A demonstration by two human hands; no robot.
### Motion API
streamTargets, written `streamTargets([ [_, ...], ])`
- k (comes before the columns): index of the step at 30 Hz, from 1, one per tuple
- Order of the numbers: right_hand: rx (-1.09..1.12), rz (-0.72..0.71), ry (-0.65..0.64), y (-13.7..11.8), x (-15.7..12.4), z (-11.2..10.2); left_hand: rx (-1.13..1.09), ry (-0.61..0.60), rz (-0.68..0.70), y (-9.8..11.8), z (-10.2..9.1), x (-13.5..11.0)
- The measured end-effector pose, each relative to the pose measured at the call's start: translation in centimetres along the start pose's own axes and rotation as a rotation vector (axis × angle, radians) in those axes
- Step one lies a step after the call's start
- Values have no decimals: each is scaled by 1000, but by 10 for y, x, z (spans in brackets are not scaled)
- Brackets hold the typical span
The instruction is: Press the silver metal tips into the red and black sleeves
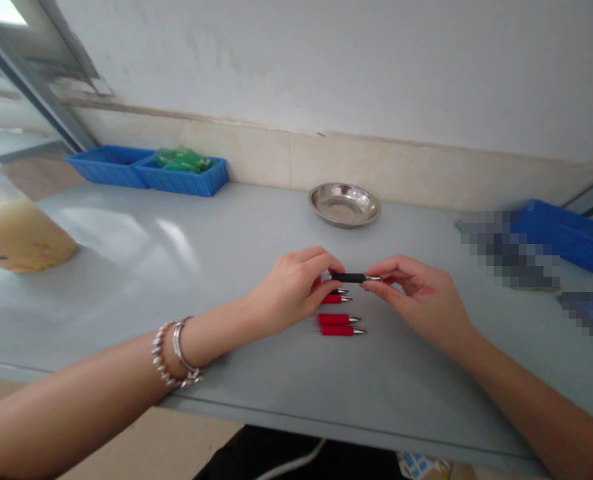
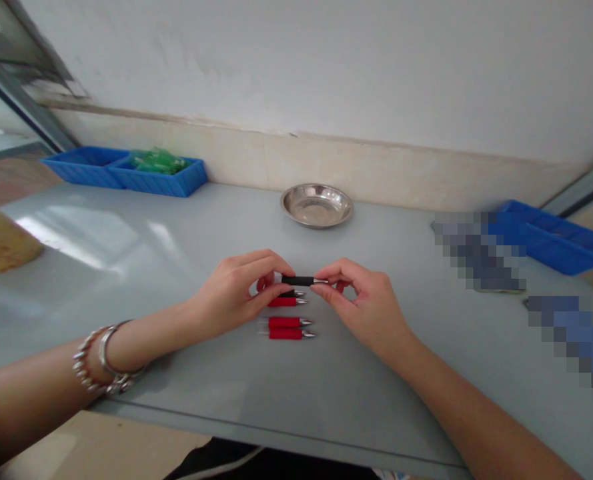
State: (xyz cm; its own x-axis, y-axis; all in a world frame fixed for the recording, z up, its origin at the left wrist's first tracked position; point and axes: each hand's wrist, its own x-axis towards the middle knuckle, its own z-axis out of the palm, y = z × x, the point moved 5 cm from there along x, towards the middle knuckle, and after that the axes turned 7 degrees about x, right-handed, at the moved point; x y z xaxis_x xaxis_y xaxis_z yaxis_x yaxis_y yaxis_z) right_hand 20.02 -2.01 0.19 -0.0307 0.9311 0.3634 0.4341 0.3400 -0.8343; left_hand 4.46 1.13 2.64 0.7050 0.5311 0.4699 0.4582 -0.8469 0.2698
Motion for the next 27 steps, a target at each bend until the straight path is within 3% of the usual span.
streamTargets([
  [6,-214,15,-68,-7,-1,2,-7,-8,3,2,0,0],
  [15,-268,-154,5,-14,0,-1,8,29,-2,1,-2,1],
  [22,-286,-114,-61,-13,0,2,2,12,0,1,-1,1],
  [27,-312,-170,-43,-17,0,1,12,22,-9,0,-2,1],
])
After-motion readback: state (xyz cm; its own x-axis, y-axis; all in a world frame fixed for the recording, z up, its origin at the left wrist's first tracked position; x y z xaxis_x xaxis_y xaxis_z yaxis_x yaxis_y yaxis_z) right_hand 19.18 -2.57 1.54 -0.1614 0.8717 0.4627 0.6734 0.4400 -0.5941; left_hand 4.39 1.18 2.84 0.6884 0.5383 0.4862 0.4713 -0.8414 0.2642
